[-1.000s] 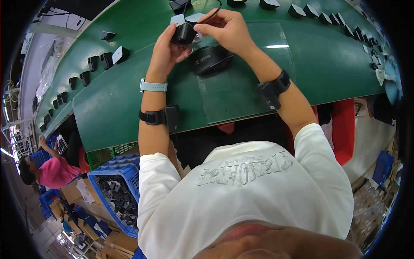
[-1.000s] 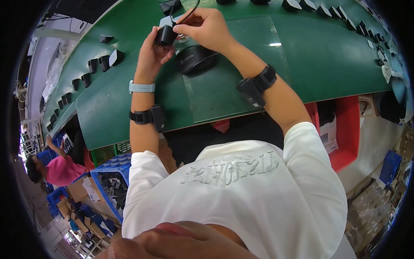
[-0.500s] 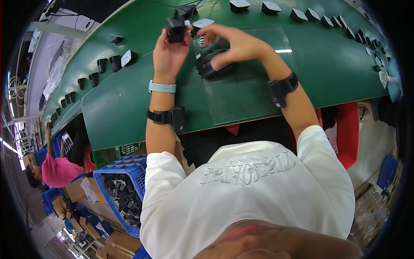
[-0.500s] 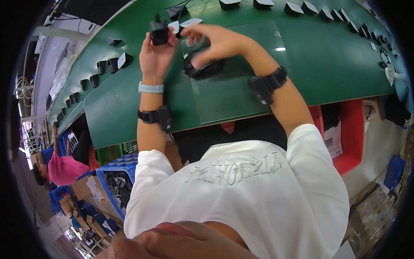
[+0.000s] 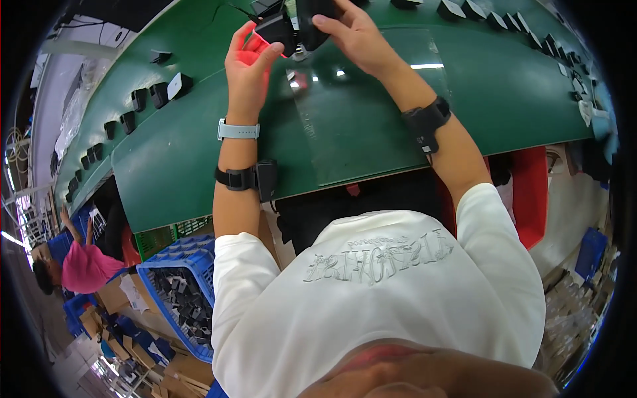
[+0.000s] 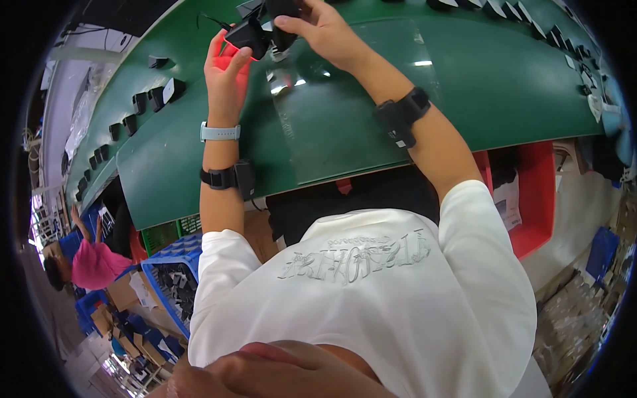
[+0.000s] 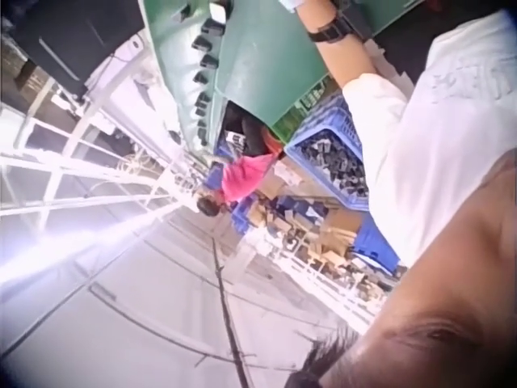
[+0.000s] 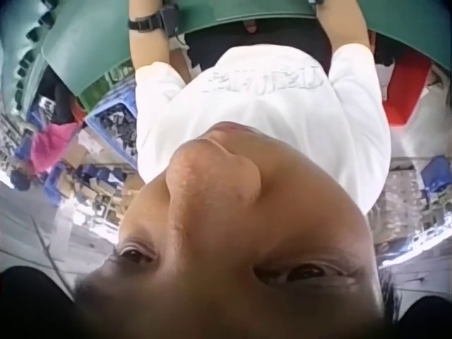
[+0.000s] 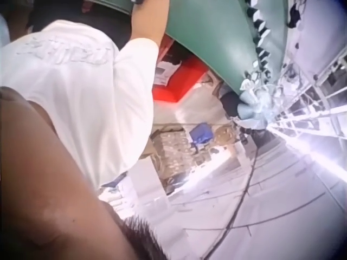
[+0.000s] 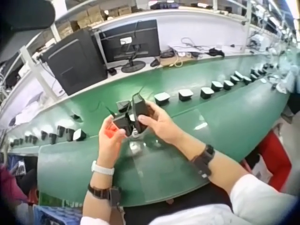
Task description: The person picks up a mouse and a charging dock, connects them, and then plugs a cable into the dock to test the connection. After checking the lights, they unplug the cable and set the components back down on the table.
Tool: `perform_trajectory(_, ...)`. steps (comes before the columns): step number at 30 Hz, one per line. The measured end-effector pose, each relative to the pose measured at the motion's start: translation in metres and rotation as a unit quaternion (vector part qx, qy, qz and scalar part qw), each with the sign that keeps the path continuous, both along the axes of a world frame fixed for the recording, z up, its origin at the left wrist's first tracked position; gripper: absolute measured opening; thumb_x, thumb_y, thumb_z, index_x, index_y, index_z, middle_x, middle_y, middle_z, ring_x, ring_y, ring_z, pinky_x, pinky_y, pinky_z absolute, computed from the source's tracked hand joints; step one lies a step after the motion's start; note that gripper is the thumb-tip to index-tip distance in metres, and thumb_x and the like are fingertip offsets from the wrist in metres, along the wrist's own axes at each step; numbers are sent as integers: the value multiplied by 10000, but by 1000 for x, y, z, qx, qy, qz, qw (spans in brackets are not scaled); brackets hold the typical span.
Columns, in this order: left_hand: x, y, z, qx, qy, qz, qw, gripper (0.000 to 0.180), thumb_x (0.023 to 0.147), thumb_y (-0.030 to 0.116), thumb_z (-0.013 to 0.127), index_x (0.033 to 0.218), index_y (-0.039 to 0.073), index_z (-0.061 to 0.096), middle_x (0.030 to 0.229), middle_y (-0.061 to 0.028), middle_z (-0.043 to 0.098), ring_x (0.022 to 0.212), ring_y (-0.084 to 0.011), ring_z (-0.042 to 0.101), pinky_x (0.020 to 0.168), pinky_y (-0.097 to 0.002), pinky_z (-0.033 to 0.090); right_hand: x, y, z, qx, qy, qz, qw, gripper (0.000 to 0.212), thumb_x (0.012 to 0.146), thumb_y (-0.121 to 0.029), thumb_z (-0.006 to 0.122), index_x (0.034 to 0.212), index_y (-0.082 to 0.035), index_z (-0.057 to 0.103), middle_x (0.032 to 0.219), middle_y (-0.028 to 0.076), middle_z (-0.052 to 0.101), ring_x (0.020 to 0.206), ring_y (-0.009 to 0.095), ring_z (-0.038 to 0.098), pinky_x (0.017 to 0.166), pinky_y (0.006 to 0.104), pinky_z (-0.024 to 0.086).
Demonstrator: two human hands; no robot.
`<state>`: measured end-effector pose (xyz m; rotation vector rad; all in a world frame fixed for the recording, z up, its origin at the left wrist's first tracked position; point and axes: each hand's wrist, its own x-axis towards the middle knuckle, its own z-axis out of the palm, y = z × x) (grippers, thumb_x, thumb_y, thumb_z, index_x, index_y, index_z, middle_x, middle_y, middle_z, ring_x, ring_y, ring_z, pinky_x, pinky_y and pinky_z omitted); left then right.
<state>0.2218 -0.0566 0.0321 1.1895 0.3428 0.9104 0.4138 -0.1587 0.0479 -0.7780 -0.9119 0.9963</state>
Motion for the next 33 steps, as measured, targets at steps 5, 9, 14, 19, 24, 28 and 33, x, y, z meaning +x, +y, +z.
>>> perform_trajectory(5,9,-8,0,56,40,3,998,627,820,-93,789,1366,-16,490,1040,-90,659,973,-172,676,859,-316,582,-2,4,-16,25,-4,-33,999,529,984,-34,665,1459,4,435,1305,69,596,1195,149,587,1015,296,491)
perform_trajectory(9,9,-9,0,70,53,19,996,624,813,-87,800,1357,-18,501,1069,-98,657,974,-181,679,855,-323,591,-1,3,-17,19,-8,-19,1000,543,981,-37,671,1463,12,426,1316,76,593,1212,154,582,1033,299,483)
perform_trajectory(14,9,-9,0,94,55,25,994,610,820,-79,799,1352,-25,507,1100,-104,648,989,-187,678,861,-331,596,0,4,-19,13,5,-13,1000,505,989,-42,659,1447,19,454,1319,84,595,1203,160,589,1027,305,485)
perform_trajectory(19,8,-3,-2,54,21,36,998,620,812,-80,806,1353,-31,506,1138,-112,652,1023,-191,674,872,-332,598,3,2,-16,18,41,30,999,467,996,-42,645,1426,31,476,1292,79,616,1183,158,600,1012,303,491)
perform_trajectory(24,10,-12,4,87,54,35,994,628,804,-72,818,1347,-39,505,1128,-120,662,1011,-202,681,873,-330,597,4,2,-16,5,56,31,998,460,998,-45,643,1420,34,479,1280,74,623,1180,155,601,1008,304,493)
perform_trajectory(28,12,-12,4,112,65,39,991,603,796,-77,822,1315,-30,518,1125,-135,675,1005,-211,694,872,-324,595,3,3,-18,13,20,6,1000,491,986,-38,657,1435,29,468,1306,85,609,1184,160,601,1013,304,489)
perform_trajectory(33,6,-4,-7,97,92,11,991,592,806,-112,785,1314,-11,497,1136,-140,679,1000,-200,699,866,-312,589,-18,-13,0,12,-150,-118,981,670,914,-158,778,1469,20,448,1322,143,603,1241,216,581,1050,342,473)
